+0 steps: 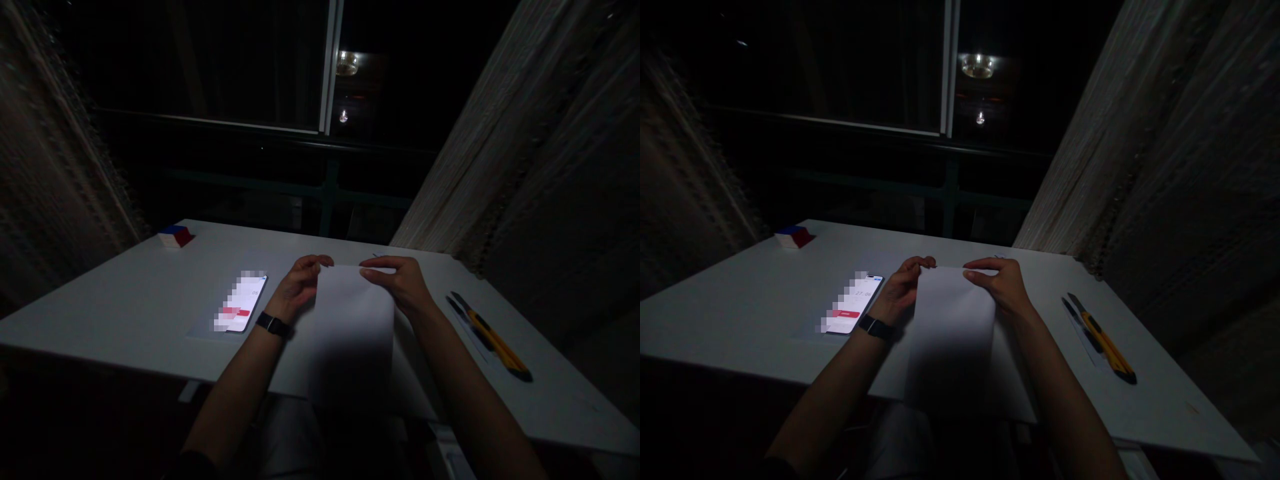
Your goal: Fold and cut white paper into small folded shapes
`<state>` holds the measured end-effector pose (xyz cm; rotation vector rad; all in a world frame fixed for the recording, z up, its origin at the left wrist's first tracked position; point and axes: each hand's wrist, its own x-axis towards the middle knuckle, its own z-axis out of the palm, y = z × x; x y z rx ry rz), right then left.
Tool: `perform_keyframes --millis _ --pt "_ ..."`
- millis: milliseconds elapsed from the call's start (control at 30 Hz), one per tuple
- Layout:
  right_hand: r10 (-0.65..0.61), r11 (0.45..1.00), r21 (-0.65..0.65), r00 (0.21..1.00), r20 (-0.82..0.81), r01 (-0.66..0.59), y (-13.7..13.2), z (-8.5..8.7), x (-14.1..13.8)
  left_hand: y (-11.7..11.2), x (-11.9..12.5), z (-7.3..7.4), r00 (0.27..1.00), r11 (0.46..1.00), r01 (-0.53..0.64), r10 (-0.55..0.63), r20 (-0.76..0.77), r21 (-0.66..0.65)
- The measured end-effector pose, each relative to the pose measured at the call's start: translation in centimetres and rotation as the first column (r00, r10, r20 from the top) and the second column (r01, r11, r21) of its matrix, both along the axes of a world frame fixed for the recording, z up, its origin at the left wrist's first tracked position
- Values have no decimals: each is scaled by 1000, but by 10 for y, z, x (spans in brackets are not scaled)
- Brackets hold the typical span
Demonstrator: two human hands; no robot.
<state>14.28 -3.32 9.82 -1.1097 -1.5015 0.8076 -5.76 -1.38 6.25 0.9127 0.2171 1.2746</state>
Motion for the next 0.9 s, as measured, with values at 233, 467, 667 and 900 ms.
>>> perform_keyframes --millis 233,467,667,900 --pt "14 1000 13 1000 23 -14 -6 3 -3 -4 -3 2 1000 1000 20 -20 -3 0" --pt "18 999 31 999 49 -19 -7 6 -4 -1 -5 -3 999 999 34 -35 28 32" --pt "22 999 32 999 30 -23 -8 5 -6 -1 -6 -3 997 997 66 -67 38 27" --pt "21 999 -31 999 -44 -23 -11 6 -8 -1 -4 -2 999 999 37 -37 35 -2"
